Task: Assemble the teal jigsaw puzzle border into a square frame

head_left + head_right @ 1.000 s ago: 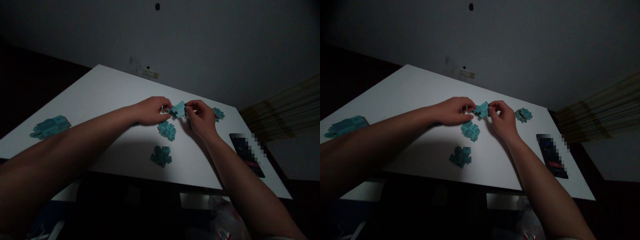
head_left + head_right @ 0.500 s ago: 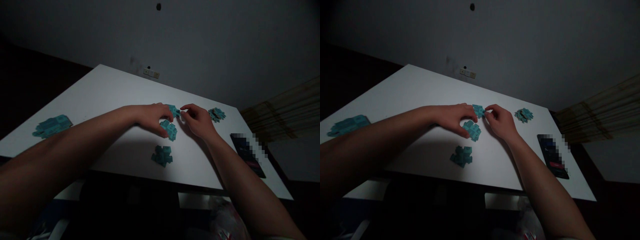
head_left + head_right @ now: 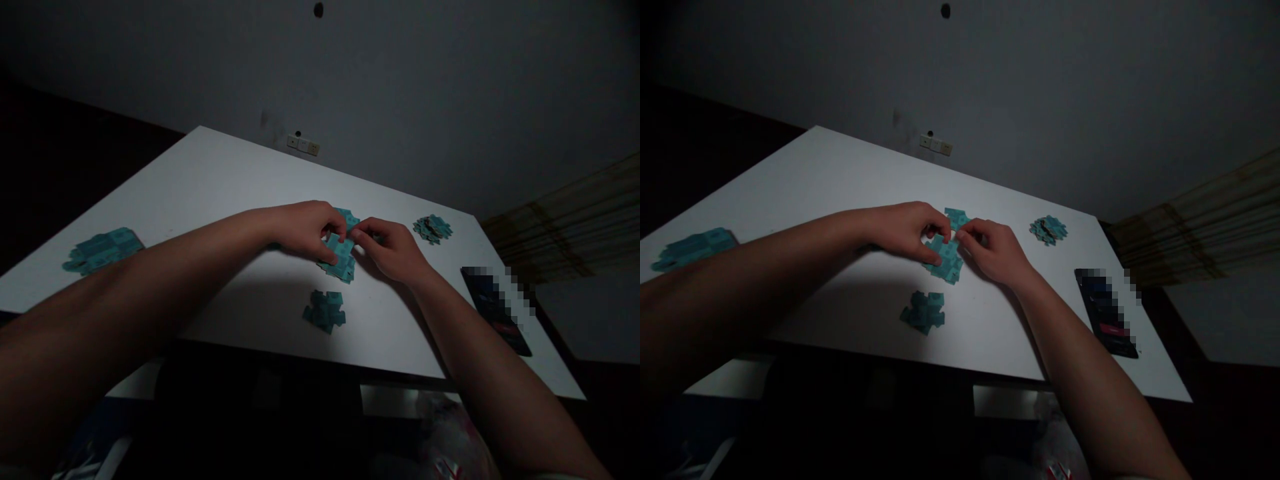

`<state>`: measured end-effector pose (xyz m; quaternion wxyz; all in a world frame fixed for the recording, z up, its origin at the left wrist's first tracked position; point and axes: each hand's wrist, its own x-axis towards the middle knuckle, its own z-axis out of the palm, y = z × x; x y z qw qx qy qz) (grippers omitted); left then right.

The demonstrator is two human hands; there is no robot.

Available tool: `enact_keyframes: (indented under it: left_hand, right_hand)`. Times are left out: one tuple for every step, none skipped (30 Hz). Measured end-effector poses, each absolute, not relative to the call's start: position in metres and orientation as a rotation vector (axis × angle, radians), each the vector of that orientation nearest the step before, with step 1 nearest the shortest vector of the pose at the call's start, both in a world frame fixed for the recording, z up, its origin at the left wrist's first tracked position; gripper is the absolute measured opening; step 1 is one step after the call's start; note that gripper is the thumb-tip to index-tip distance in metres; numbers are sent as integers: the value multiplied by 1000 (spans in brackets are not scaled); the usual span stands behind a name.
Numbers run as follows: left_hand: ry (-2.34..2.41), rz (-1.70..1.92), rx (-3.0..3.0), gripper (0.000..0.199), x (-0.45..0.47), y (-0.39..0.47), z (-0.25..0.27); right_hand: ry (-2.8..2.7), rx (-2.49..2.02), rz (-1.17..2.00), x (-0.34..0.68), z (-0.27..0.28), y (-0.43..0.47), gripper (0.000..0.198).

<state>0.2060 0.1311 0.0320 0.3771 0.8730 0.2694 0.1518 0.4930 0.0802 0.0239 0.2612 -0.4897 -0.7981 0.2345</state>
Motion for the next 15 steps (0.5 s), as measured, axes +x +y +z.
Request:
enact_keyframes:
  left_hand:
    - [690,398,2208,32,206,131,32]
    - [687,412,2176,27,207,131,32]
    - [684,434,2135,23,207,131,32]
    - [682,461,2089,21,208,131,33]
    - [686,496,2041,20,209,132,34]
    - [695,536,1993,20,210,132,35]
    - [708,578,1948,19,210,133,36]
    - [725,623,1905,19,211,133,37]
    - [745,668,1863,18,212,134,37]
    - [764,707,1825,17,212,134,38]
    - [778,739,1790,16,213,135,38]
    - [786,760,1761,14,213,135,38]
    - [789,775,1736,13,214,135,37]
    - [785,785,1712,13,215,135,36]
    - [776,789,1689,14,215,135,34]
  right_hand:
    - [-2146,-1326,632,493,24,80,38]
    - [-2128,-1324,628,493,24,80,41]
    - [-2102,-1317,624,492,23,80,43]
    - [-2067,-1303,624,492,23,80,46]
    - [-2025,-1281,630,491,22,80,48]
    - [-1978,-1254,642,491,22,81,51]
    - [-1932,-1225,660,491,21,81,53]
    - [-1890,-1194,682,491,21,82,54]
    - [-1855,-1163,705,491,20,82,54]
    - [-1828,-1137,727,491,20,83,54]
    - [-1808,-1119,746,491,20,83,54]
    - [-1795,-1107,762,491,19,84,53]
    - [-1790,-1100,772,491,19,84,53]
    - [-1790,-1097,778,491,19,84,53]
    - [-1793,-1095,783,490,19,84,53]
